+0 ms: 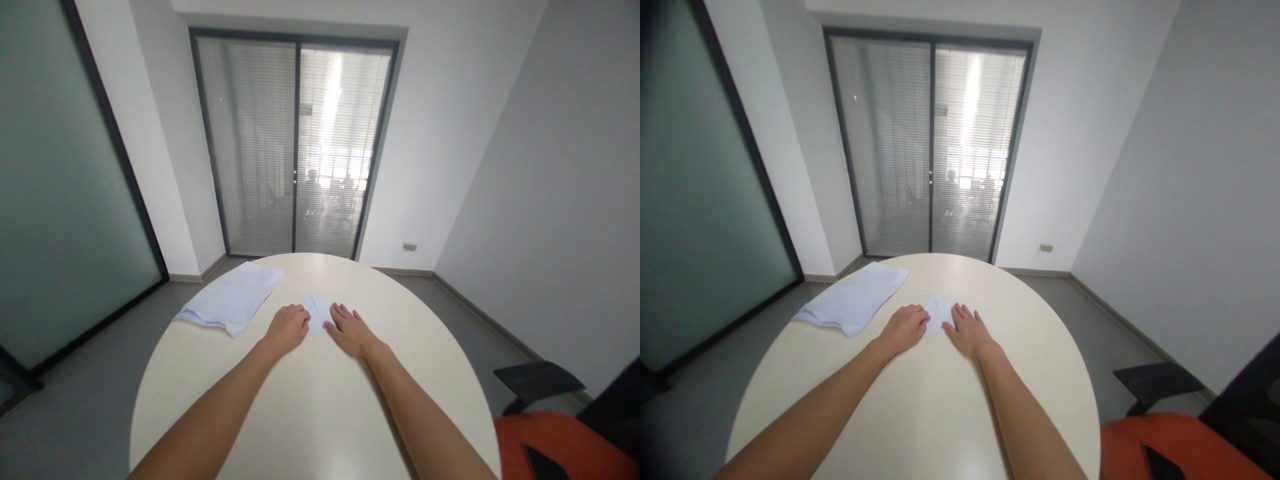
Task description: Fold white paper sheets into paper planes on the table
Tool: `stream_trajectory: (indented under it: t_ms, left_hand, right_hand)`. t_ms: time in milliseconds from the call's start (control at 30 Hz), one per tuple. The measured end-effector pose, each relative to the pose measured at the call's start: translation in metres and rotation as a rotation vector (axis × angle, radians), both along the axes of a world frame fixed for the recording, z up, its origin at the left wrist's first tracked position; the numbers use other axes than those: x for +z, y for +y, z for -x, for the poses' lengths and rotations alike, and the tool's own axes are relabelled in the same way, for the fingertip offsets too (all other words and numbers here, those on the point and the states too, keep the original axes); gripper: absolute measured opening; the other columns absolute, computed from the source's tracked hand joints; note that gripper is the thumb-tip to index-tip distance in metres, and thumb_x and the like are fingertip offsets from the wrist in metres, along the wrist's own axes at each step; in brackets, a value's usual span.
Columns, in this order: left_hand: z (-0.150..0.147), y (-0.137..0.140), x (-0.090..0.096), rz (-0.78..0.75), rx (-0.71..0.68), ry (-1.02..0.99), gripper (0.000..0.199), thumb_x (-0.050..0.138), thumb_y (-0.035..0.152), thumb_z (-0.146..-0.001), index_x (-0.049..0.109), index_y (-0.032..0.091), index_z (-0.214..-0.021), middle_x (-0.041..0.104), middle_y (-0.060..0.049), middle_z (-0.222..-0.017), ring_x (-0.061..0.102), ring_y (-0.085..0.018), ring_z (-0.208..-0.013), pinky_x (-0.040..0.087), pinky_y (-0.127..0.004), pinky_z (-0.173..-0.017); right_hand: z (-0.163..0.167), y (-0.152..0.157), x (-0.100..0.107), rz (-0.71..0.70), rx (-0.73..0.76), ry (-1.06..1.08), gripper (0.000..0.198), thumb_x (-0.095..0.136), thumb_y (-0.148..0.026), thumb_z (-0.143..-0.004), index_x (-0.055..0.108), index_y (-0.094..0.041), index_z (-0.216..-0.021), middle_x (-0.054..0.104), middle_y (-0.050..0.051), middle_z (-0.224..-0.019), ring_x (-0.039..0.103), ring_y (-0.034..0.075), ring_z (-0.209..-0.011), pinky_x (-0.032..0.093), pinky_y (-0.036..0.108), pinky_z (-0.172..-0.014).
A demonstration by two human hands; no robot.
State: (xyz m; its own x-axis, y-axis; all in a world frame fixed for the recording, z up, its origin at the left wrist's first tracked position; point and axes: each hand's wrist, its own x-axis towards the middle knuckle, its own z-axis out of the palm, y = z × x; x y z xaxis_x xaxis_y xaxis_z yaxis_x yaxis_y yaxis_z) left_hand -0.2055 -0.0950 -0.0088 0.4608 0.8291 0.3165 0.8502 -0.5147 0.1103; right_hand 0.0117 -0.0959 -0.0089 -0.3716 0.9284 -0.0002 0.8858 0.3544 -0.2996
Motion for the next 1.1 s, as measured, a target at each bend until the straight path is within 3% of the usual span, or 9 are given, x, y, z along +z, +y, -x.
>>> stream_trajectory:
  t_ms: [167,267,433,500,633,767,933,1100]
  left_hand:
    - [0.001,-0.001,-0.003,-0.033,-0.042,-0.035,0.026,0.051,0.03,-0.094,0.071,0.021,-0.108,0.067,-0.01,-0.104,0.06,-0.025,-0.099,0.046,-0.038,-0.09]
    - [0.002,-0.001,-0.005,-0.039,-0.078,-0.062,0.025,0.053,0.029,-0.093,0.071,0.021,-0.109,0.066,-0.01,-0.105,0.059,-0.025,-0.101,0.046,-0.039,-0.091]
    - [0.002,-0.002,-0.005,-0.045,-0.133,-0.074,0.025,0.052,0.027,-0.094,0.072,0.022,-0.108,0.067,-0.009,-0.103,0.059,-0.023,-0.099,0.046,-0.037,-0.091]
    - [0.002,-0.003,-0.004,-0.049,-0.146,-0.07,0.024,0.052,0.028,-0.093,0.072,0.022,-0.106,0.067,-0.009,-0.102,0.059,-0.023,-0.099,0.046,-0.037,-0.091]
    - [0.001,-0.005,0.0,-0.039,-0.176,-0.072,0.027,0.053,0.029,-0.093,0.071,0.021,-0.11,0.068,-0.009,-0.104,0.059,-0.024,-0.1,0.046,-0.037,-0.091]
    - [-0.001,-0.009,0.007,-0.017,-0.275,-0.068,0.026,0.049,0.026,-0.094,0.072,0.021,-0.106,0.07,-0.007,-0.102,0.061,-0.023,-0.098,0.046,-0.037,-0.091]
    - [-0.004,-0.008,0.005,0.027,-0.388,-0.154,0.027,0.048,0.015,-0.09,0.07,0.02,-0.104,0.072,-0.006,-0.106,0.062,-0.021,-0.104,0.045,-0.036,-0.098]
    - [0.001,-0.001,-0.01,0.026,-0.335,-0.173,0.044,0.047,0.008,-0.085,0.062,0.02,-0.124,0.06,-0.007,-0.137,0.05,-0.021,-0.129,0.035,-0.042,-0.113]
  right_hand:
    - [-0.006,0.003,-0.003,-0.125,-0.1,-0.05,0.063,0.034,-0.049,-0.1,0.041,-0.007,-0.147,0.033,0.02,-0.156,0.022,0.035,-0.148,0.014,0.058,-0.118]
    - [-0.005,0.003,-0.004,-0.233,-0.072,-0.027,0.052,0.039,-0.041,-0.1,0.049,-0.011,-0.142,0.041,0.018,-0.153,0.026,0.033,-0.147,0.017,0.058,-0.117]
    - [0.002,0.002,-0.003,-0.295,0.312,0.126,0.046,0.04,-0.035,-0.101,0.053,-0.016,-0.14,0.046,0.013,-0.15,0.036,0.024,-0.143,0.026,0.046,-0.119]
    - [0.004,0.002,-0.003,-0.261,0.39,0.144,0.047,0.037,-0.037,-0.101,0.053,-0.015,-0.14,0.047,0.014,-0.149,0.037,0.024,-0.143,0.026,0.044,-0.12]
    - [0.002,0.002,-0.005,-0.122,0.244,0.1,0.053,0.034,-0.044,-0.102,0.046,-0.018,-0.147,0.04,0.013,-0.154,0.031,0.031,-0.145,0.028,0.055,-0.116]
    - [-0.008,0.005,-0.005,-0.12,0.142,0.071,0.048,0.034,-0.042,-0.102,0.051,-0.024,-0.143,0.042,0.01,-0.153,0.032,0.03,-0.145,0.024,0.057,-0.116]
    - [-0.016,0.01,-0.006,-0.12,0.141,0.118,0.042,0.047,-0.029,-0.094,0.061,-0.023,-0.133,0.05,0.009,-0.148,0.038,0.027,-0.142,0.027,0.05,-0.116]
    - [-0.017,0.012,-0.007,-0.119,0.232,0.156,0.047,0.048,-0.017,-0.087,0.062,-0.022,-0.132,0.054,0.005,-0.144,0.036,0.028,-0.143,0.028,0.049,-0.117]
